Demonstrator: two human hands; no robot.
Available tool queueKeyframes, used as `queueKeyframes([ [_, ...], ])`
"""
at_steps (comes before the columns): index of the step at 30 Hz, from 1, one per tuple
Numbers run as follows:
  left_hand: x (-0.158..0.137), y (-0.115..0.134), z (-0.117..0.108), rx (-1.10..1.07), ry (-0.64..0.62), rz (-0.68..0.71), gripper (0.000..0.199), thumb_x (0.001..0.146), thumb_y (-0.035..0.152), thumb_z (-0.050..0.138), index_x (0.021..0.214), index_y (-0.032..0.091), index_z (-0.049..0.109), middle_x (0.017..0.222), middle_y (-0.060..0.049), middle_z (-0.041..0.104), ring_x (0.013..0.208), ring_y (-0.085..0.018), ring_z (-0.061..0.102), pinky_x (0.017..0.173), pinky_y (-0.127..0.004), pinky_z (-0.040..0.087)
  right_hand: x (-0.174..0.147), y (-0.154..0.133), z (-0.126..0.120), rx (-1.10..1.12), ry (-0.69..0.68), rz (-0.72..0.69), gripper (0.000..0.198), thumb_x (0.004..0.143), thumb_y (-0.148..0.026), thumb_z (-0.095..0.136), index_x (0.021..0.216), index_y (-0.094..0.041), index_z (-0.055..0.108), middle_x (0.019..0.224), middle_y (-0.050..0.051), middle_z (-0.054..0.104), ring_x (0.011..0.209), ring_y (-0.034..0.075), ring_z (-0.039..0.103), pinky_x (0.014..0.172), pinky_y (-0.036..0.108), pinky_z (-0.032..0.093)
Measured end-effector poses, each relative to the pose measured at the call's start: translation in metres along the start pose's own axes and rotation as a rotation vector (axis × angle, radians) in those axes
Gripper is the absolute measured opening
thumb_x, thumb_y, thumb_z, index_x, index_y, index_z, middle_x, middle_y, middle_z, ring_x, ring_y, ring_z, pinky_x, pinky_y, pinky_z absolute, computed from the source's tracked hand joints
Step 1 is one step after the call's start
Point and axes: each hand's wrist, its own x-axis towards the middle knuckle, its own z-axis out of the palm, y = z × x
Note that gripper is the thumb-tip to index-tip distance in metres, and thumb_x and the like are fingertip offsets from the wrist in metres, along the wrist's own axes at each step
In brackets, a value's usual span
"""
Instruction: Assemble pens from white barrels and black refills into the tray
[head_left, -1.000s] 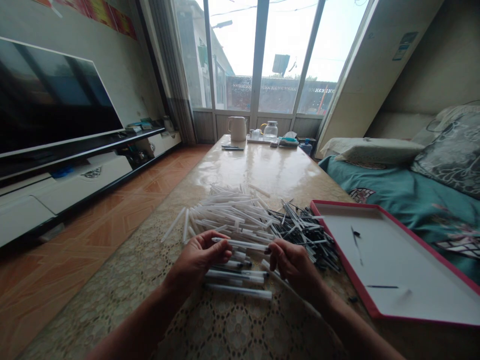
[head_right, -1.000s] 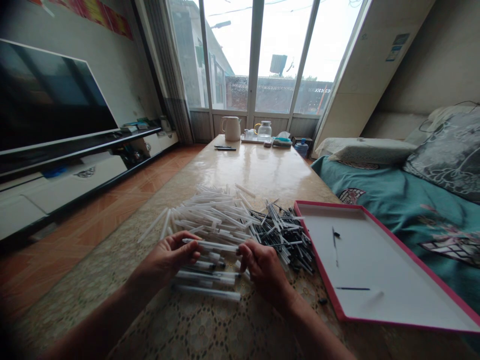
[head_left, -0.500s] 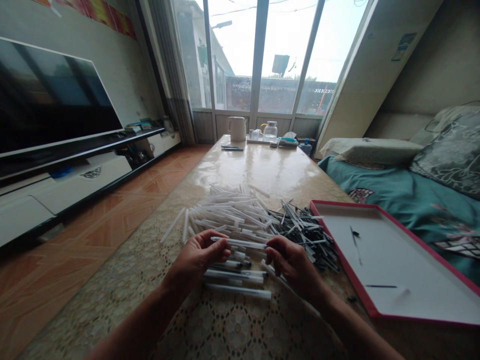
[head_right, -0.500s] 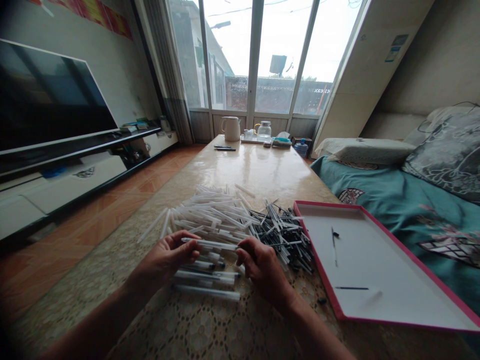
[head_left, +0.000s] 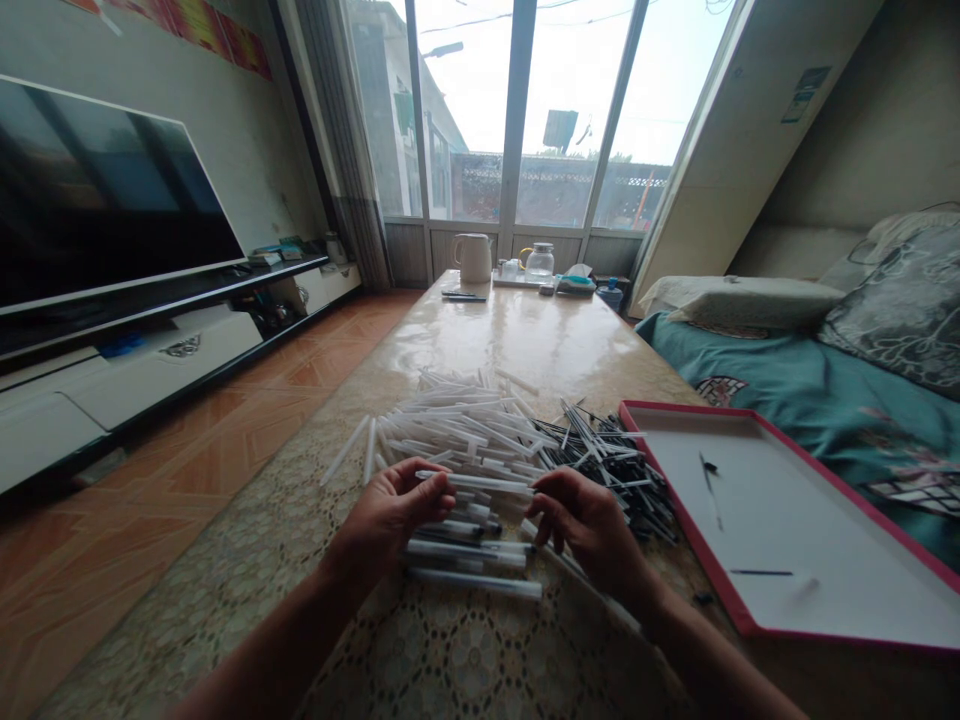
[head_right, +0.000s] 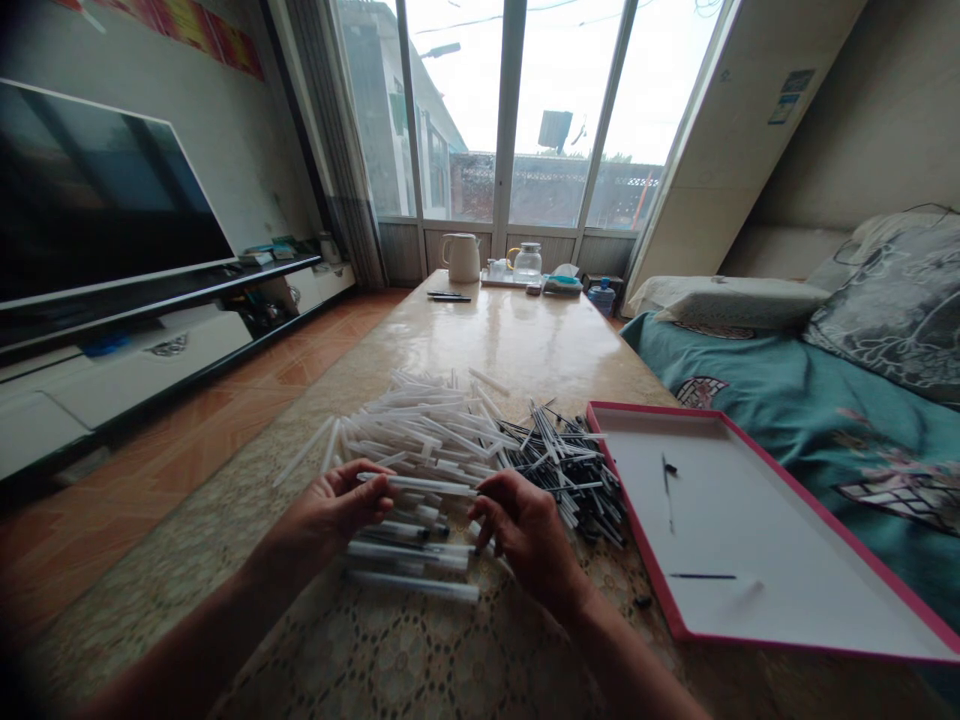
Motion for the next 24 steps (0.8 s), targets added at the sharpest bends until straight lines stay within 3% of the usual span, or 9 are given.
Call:
queueKeyframes([
  [4, -0.001, 0.002, 0.001, 0.006, 0.016, -0.007, 0.035, 0.047, 0.024, 0.092, 0.069, 0.013, 0.067, 0.059, 0.0, 0.07, 0.052, -0.011, 0.066, 0.051, -0.018, 0.054, 0.0, -0.004, 0.002, 0.11, -0.007, 0.047, 0.035, 0.078, -0.047, 0.069, 0.092, -0.02, 0.05, 0.08, 0.001, 0.066, 0.051, 0.011, 0.061, 0.037, 0.018, 0.042],
  [8, -0.002, -0.001, 0.004, 0.028, -0.007, 0.001, 0.033, 0.05, 0.026, 0.091, 0.07, 0.013, 0.068, 0.059, 0.0, 0.069, 0.052, -0.011, 0.065, 0.05, -0.017, 0.053, 0.002, -0.003, 0.001, 0.102, -0.034, 0.092, 0.032, 0.079, -0.047, 0.067, 0.088, -0.018, 0.055, 0.067, -0.004, 0.059, 0.039, 0.005, 0.047, 0.034, 0.016, 0.033],
  [12, -0.001, 0.004, 0.001, 0.002, 0.01, 0.012, 0.034, 0.048, 0.025, 0.091, 0.07, 0.012, 0.068, 0.06, -0.002, 0.071, 0.053, -0.011, 0.066, 0.05, -0.017, 0.053, 0.005, 0.0, -0.008, 0.005, 0.0, 0.016, 0.029, 0.08, -0.045, 0.067, 0.081, -0.017, 0.058, 0.063, -0.004, 0.056, 0.044, 0.006, 0.045, 0.041, 0.019, 0.037],
  [15, -0.001, 0.013, -0.005, -0.059, 0.1, 0.065, 0.032, 0.049, 0.019, 0.091, 0.07, 0.012, 0.068, 0.063, -0.003, 0.072, 0.053, -0.011, 0.067, 0.052, -0.016, 0.055, 0.01, 0.0, -0.023, -0.128, 0.146, -0.079, 0.028, 0.082, -0.045, 0.065, 0.085, -0.018, 0.059, 0.067, -0.001, 0.059, 0.05, 0.01, 0.049, 0.045, 0.021, 0.04],
  [20, 0.003, 0.022, -0.015, -0.134, 0.315, 0.19, 0.018, 0.062, 0.008, 0.081, 0.072, 0.013, 0.067, 0.062, -0.001, 0.072, 0.054, -0.01, 0.067, 0.055, -0.016, 0.056, 0.018, 0.006, -0.053, -0.48, 0.549, -0.194, 0.031, 0.085, -0.048, 0.058, 0.089, -0.017, 0.06, 0.073, 0.006, 0.065, 0.055, 0.016, 0.057, 0.052, 0.028, 0.046],
  [24, 0.008, 0.02, -0.018, -0.081, 0.319, 0.219, 0.018, 0.063, 0.008, 0.08, 0.076, 0.012, 0.068, 0.063, -0.001, 0.072, 0.055, -0.01, 0.067, 0.055, -0.016, 0.056, 0.02, 0.009, -0.061, -0.679, 0.691, -0.229, 0.036, 0.089, -0.044, 0.054, 0.109, -0.014, 0.059, 0.104, 0.015, 0.064, 0.05, 0.013, 0.057, 0.053, 0.031, 0.049],
])
